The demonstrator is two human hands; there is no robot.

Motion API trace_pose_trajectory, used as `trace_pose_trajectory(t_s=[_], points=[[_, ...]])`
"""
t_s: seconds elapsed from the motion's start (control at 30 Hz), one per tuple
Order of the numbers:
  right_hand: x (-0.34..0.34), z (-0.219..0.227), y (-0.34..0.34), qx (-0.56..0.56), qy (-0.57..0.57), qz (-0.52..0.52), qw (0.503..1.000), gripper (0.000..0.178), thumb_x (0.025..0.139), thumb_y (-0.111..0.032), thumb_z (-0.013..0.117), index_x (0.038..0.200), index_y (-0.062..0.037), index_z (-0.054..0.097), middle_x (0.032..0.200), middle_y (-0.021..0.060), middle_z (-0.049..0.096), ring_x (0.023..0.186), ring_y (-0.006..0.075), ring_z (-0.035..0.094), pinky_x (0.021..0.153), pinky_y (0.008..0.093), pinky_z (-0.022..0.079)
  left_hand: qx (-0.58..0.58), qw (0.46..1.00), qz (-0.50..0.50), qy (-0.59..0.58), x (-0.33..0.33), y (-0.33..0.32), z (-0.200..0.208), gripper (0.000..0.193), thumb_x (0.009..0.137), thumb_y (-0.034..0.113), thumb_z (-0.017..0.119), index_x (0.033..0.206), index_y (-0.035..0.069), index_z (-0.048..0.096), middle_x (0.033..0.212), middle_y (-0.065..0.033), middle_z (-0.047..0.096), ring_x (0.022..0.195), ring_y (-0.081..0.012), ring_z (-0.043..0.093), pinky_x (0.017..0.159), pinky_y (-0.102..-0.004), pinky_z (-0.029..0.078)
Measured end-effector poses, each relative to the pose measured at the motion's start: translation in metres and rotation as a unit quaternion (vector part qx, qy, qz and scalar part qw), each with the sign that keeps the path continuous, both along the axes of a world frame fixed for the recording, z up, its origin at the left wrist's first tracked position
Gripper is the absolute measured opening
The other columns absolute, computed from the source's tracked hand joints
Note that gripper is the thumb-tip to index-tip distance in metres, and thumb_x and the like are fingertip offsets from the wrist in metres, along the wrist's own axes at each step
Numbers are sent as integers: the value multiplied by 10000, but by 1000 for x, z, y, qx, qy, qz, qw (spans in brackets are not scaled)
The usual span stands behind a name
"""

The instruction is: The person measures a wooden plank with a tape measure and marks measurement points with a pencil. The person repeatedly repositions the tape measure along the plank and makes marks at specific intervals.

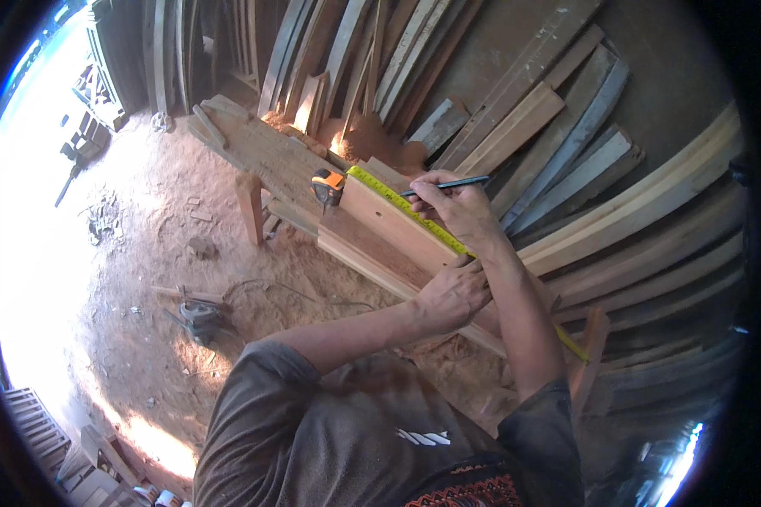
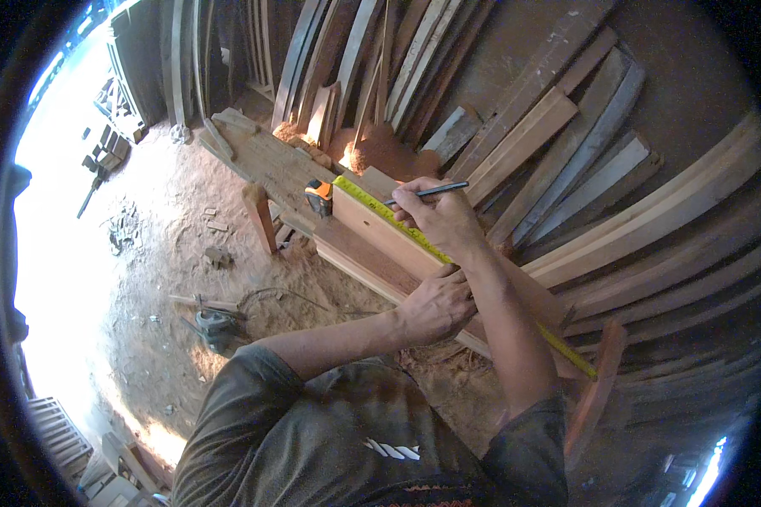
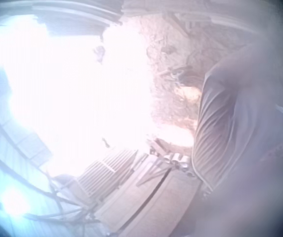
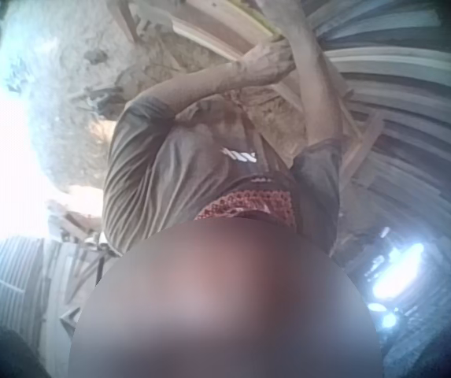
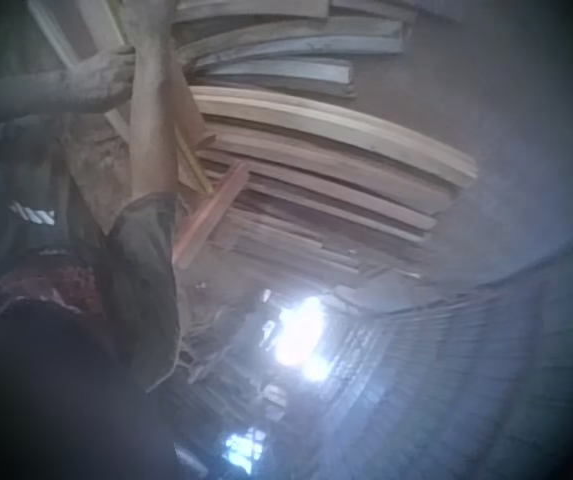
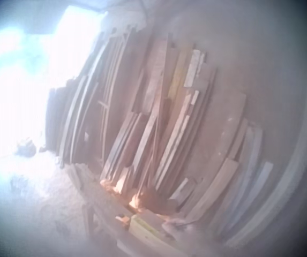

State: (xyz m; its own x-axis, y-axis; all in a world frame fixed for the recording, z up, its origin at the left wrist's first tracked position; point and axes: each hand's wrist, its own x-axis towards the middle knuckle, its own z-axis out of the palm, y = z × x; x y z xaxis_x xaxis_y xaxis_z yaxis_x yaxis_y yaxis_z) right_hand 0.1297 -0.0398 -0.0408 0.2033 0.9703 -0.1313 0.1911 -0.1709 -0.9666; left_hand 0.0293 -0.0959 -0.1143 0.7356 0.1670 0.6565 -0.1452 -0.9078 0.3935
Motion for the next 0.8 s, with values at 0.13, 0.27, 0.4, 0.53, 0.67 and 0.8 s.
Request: trace_pose_trajectory(t_s=[0.13, 0.27, 0.4, 0.53, 0.67, 0.8], points=[[1, -1, 0, -18, -8, -5, 1000, 241, 1045, -225, 709, 1081, 11, 743, 911, 68, 758, 818, 105, 724, 727, 241, 590, 1, 1000, -1, -9, -1, -1, -1, 306, 857, 168, 638, 1143, 86, 710, 1190, -89, 669, 1222, -272, 584, 1057, -444, 445], [0, 0, 0, -23, 6, -9, 1000, 242, 1044, -228, 710, 1091, 6, 744, 933, 61, 762, 829, 95, 722, 734, 235, 591, 2, 1000, 8, -14, -1, 0, 1, 310, 845, 172, 646, 1138, 94, 712, 1187, -85, 671, 1222, -269, 585, 1048, -441, 452], [1, 1, -1, -26, 2, -8, 1000, 244, 1042, -232, 712, 1093, 5, 745, 935, 56, 762, 836, 89, 722, 738, 232, 591, 3, 1000, 1, 6, -2, 0, 2, 317, 842, 173, 646, 1142, 97, 712, 1189, -87, 670, 1224, -273, 583, 1046, -442, 453], [3, -1, 0, -22, 8, -4, 1000, 244, 1041, -232, 711, 1079, 7, 747, 920, 57, 761, 835, 92, 723, 738, 232, 591, 4, 1000, -3, 17, -1, 0, 0, 325, 848, 175, 635, 1152, 94, 712, 1192, -88, 668, 1234, -280, 576, 1058, -446, 443], [2, -1, -1, -19, 14, -11, 1000, 243, 1041, -226, 709, 1058, 13, 748, 902, 65, 761, 825, 97, 725, 729, 241, 592, -3, 1000, -3, 13, -2, -1, -2, 334, 861, 179, 630, 1171, 90, 716, 1194, -93, 665, 1245, -282, 572, 1081, -450, 430], [1, -1, 0, -2, -6, -8, 1000, 245, 1039, -219, 709, 1047, 23, 744, 897, 78, 764, 811, 109, 727, 714, 251, 591, -6, 1000, -8, 4, -1, 0, -3, 333, 843, 185, 657, 1149, 70, 718, 1190, -116, 667, 1252, -307, 578, 1101, -474, 435]])
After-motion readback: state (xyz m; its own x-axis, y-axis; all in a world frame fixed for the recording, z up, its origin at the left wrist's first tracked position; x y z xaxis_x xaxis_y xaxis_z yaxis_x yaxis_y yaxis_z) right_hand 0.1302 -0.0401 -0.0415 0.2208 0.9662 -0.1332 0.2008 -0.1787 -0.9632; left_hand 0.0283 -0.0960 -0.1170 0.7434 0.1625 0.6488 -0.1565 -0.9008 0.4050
